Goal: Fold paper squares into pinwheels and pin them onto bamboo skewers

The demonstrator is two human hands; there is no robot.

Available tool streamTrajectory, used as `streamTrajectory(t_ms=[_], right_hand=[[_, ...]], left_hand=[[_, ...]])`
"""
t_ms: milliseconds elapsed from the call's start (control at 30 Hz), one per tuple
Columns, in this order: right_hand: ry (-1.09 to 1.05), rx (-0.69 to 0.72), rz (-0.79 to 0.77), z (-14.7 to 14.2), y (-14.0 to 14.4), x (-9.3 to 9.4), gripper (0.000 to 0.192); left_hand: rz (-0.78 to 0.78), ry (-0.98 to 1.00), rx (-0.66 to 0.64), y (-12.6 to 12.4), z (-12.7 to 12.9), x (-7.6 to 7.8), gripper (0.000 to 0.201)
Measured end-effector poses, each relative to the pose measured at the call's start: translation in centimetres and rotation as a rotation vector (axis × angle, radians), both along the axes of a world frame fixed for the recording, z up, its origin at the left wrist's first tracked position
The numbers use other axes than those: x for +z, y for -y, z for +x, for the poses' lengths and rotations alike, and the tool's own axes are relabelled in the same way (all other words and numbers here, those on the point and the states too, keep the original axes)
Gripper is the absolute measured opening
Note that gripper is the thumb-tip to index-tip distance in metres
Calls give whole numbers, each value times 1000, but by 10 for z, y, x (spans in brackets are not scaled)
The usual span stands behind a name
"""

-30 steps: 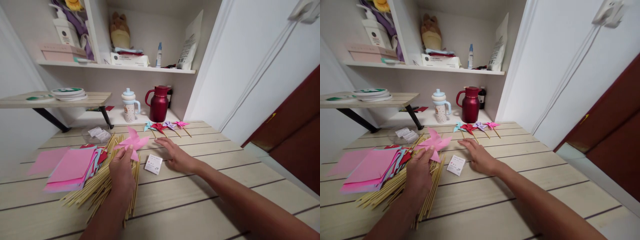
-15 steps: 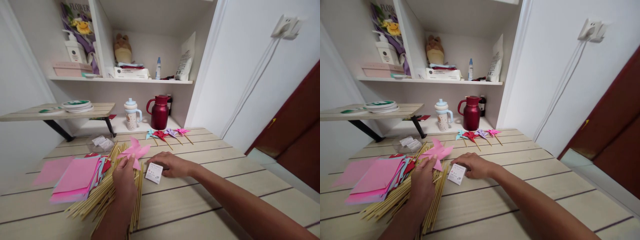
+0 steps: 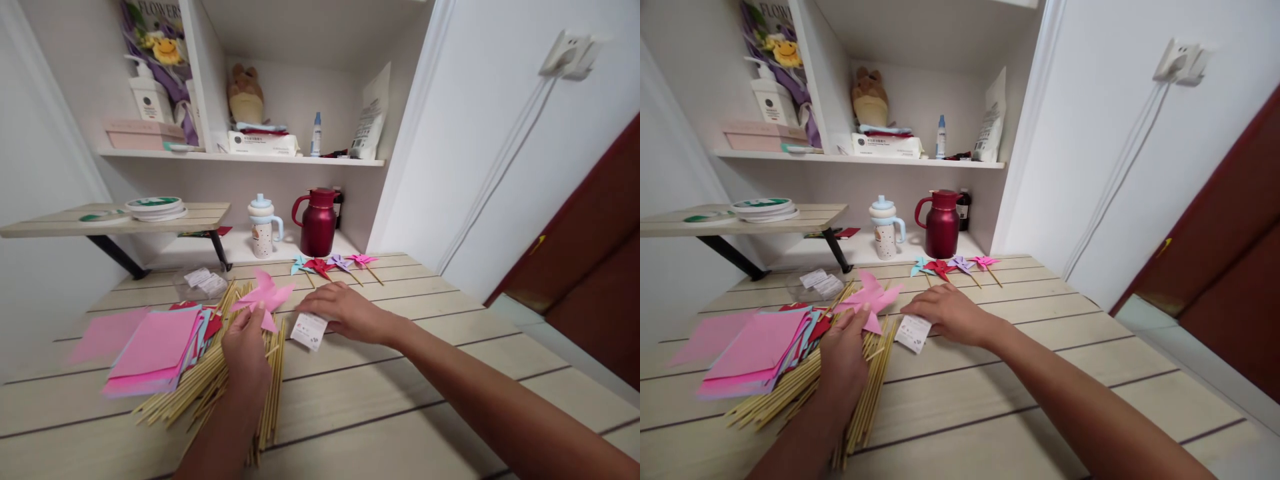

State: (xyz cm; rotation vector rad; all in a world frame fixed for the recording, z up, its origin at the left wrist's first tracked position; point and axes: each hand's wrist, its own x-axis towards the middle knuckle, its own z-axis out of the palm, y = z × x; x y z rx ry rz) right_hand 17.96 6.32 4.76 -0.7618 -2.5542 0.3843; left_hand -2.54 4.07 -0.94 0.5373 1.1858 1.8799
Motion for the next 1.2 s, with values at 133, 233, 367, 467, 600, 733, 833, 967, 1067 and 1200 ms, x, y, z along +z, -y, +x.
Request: streamTrajectory(t_ms=[133, 233, 367, 467, 600, 733, 833, 967, 1067, 1200], right_hand=[[-491, -202, -579, 21, -11, -14, 61], [-589, -294, -741, 36, -13, -30, 56], [-615, -386, -921, 47, -9, -48, 51], [-591, -473, -959, 54, -6, -52, 53], [-503, -614, -872, 69, -2, -50, 58], [-305, -757, -679, 89, 2, -47, 51], [-170, -846, -529, 100, 7, -46, 64], [-70, -893, -408, 104, 14, -42, 100], [-40, -898, -354, 101, 14, -36, 92], [-20, -965, -293, 89, 6, -30, 44]], left_hand=[[0, 21, 10, -2, -1, 0, 26], [6, 28, 8, -2, 0, 0, 27], [15, 18, -3, -1, 1, 0, 27], [25, 3, -10, -1, 1, 0, 26], [25, -9, -6, 0, 0, 1, 22], [24, -9, 1, 0, 0, 5, 19], [28, -4, 13, 2, 2, 8, 15], [48, 0, 9, 5, 4, 12, 13], [60, -2, -9, 6, 4, 13, 15], [68, -15, 2, 5, 3, 14, 20]])
